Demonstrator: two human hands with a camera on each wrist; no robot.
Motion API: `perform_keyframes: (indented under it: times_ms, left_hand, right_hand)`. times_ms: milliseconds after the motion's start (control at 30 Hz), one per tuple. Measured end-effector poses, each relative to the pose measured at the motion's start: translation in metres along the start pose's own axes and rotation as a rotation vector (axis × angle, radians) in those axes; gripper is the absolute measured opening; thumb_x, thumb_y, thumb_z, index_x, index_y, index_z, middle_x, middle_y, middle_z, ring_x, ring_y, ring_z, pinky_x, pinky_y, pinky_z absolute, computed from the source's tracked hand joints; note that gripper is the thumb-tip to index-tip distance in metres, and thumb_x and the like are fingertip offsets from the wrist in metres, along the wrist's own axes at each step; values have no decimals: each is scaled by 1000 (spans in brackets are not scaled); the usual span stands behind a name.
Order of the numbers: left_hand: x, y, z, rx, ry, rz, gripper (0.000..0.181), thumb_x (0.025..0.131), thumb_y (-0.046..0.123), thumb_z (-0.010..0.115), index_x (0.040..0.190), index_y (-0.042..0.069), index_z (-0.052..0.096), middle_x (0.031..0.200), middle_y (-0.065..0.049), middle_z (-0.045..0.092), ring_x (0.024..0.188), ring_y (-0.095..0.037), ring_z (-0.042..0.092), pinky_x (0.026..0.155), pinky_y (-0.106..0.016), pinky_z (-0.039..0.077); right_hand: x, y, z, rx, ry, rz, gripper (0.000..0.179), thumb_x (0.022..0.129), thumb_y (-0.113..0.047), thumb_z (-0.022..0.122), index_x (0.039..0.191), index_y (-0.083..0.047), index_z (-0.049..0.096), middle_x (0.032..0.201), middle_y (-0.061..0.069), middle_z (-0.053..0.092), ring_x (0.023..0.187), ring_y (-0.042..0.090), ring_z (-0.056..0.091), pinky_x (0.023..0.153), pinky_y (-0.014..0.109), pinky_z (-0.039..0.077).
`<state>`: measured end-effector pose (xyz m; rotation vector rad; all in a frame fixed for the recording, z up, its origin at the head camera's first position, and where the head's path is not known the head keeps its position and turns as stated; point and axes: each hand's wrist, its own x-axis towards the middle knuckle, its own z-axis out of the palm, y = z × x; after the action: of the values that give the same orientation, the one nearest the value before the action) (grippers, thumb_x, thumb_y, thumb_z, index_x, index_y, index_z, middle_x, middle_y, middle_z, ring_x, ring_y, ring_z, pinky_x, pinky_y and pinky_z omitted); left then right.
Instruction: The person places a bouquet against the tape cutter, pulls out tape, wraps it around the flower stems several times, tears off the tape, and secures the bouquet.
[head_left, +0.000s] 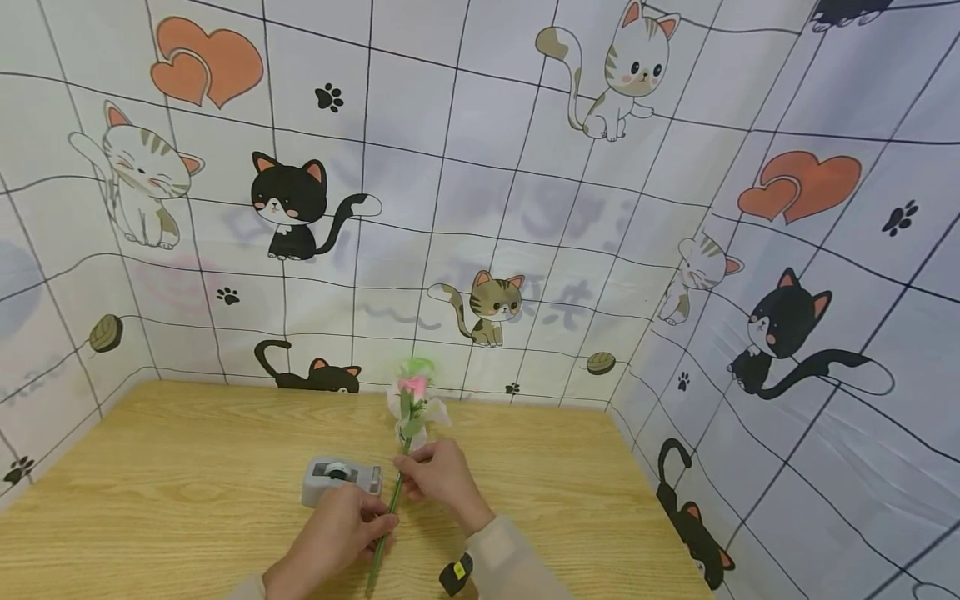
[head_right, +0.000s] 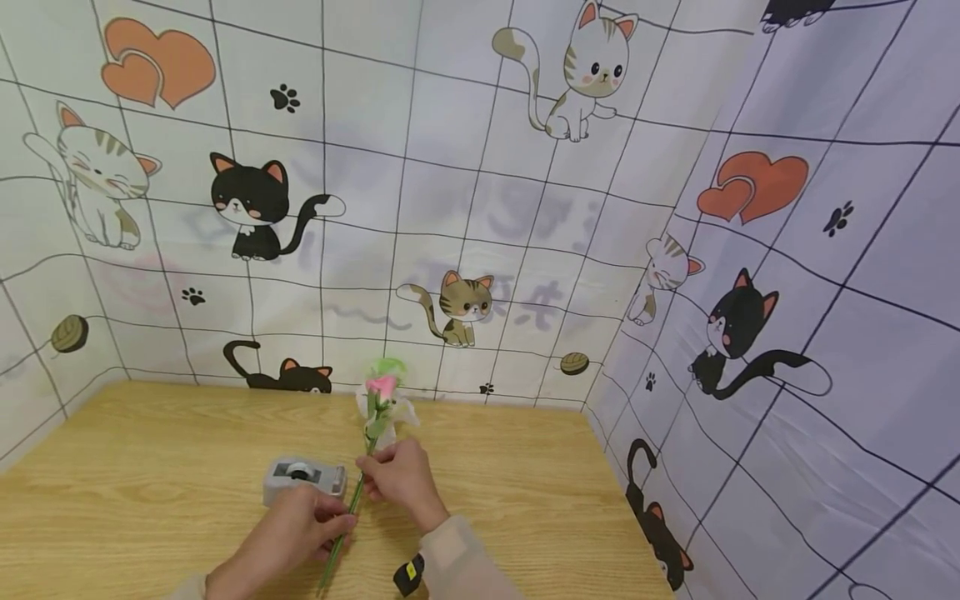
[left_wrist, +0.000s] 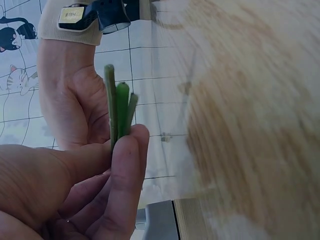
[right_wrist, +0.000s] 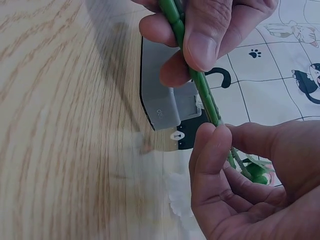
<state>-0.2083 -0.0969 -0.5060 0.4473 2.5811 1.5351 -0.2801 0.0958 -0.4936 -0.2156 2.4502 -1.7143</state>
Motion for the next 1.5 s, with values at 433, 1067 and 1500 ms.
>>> perform_keyframes:
  times_ms: [433, 1067, 1500]
  left_hand:
    - [1, -2, 5, 36, 36, 21, 18, 105, 11, 87, 87, 6, 86, 76, -1, 83, 56, -17, 76, 51, -23, 60]
    - [-1, -12, -5, -215, -116, -39, 32, 120, 19, 69, 103, -4, 83, 90, -15, 86, 75, -18, 83, 64, -35, 72]
    - [0, -11, -10, -328, -171, -109, 22, 117, 9, 70, 114, -10, 80, 96, -16, 87, 80, -18, 86, 69, -32, 72]
  right_hand:
    - [1, 2, 0, 71, -43, 8, 24, 110, -12, 83, 99, 9, 85, 83, 21, 82, 62, 10, 71, 61, 24, 66]
    - [10, 9, -3, 142, -87, 78, 21, 110, -12, 83, 105, 8, 84, 82, 4, 75, 70, 11, 74, 70, 26, 69]
    - [9, 8, -4, 147, -122, 79, 25, 113, -14, 79, 114, 11, 84, 88, 6, 76, 77, 13, 77, 83, 35, 74]
